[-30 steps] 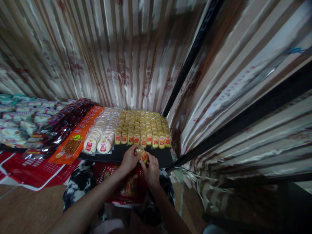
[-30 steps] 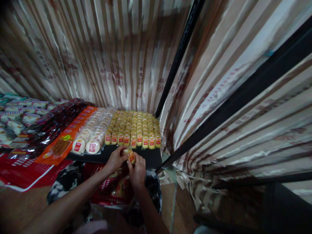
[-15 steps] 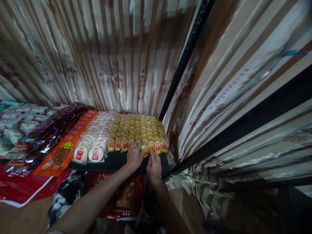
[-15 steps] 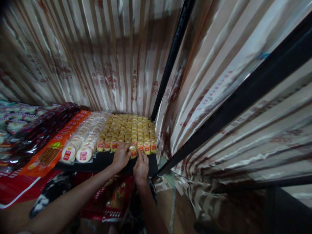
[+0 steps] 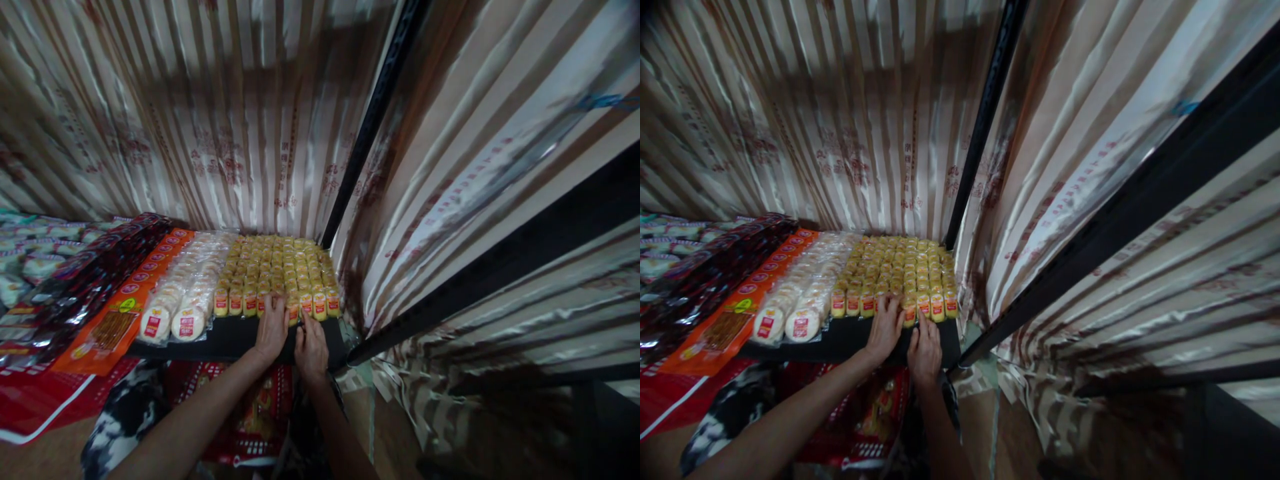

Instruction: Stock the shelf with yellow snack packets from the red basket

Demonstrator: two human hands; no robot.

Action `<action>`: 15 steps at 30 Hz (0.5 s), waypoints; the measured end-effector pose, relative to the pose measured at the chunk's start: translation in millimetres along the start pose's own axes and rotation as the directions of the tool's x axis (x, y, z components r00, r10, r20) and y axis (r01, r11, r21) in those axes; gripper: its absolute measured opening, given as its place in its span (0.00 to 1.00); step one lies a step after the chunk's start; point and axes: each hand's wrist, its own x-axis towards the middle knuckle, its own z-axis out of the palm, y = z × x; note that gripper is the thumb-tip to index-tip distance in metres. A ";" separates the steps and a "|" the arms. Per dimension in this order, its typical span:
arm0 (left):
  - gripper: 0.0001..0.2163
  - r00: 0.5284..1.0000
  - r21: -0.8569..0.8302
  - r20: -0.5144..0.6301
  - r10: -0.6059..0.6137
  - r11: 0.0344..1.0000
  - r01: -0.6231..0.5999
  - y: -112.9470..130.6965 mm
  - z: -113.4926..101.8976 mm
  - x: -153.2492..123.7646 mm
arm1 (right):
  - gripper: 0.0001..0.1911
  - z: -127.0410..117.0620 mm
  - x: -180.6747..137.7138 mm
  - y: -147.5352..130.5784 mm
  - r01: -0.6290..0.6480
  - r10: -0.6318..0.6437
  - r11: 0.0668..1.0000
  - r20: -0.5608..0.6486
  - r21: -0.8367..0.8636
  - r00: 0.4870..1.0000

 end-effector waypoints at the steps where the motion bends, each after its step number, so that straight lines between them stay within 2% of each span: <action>1: 0.14 1.000 0.002 -0.006 0.014 1.000 -0.014 -2.3 1.0 -1.6 | 0.23 -0.1 0.1 -0.4 0.001 -0.001 1.000 -0.002 0.002 1.000; 4: 0.12 0.998 0.019 0.023 0.065 0.998 -0.066 -9.4 4.3 -8.6 | 0.23 -1.0 0.2 -2.4 -0.006 0.006 1.000 -0.010 0.003 1.000; 8: 0.14 0.981 0.010 0.162 0.108 0.994 -0.111 -16.4 11.6 -17.5 | 0.22 -2.7 0.3 -5.4 -0.030 0.030 1.000 0.000 -0.007 1.000; 15: 0.18 0.978 -0.132 0.208 0.033 0.991 -0.005 -26.5 29.0 -19.2 | 0.23 -2.6 1.4 -5.4 -0.055 0.055 0.998 0.036 -0.005 0.998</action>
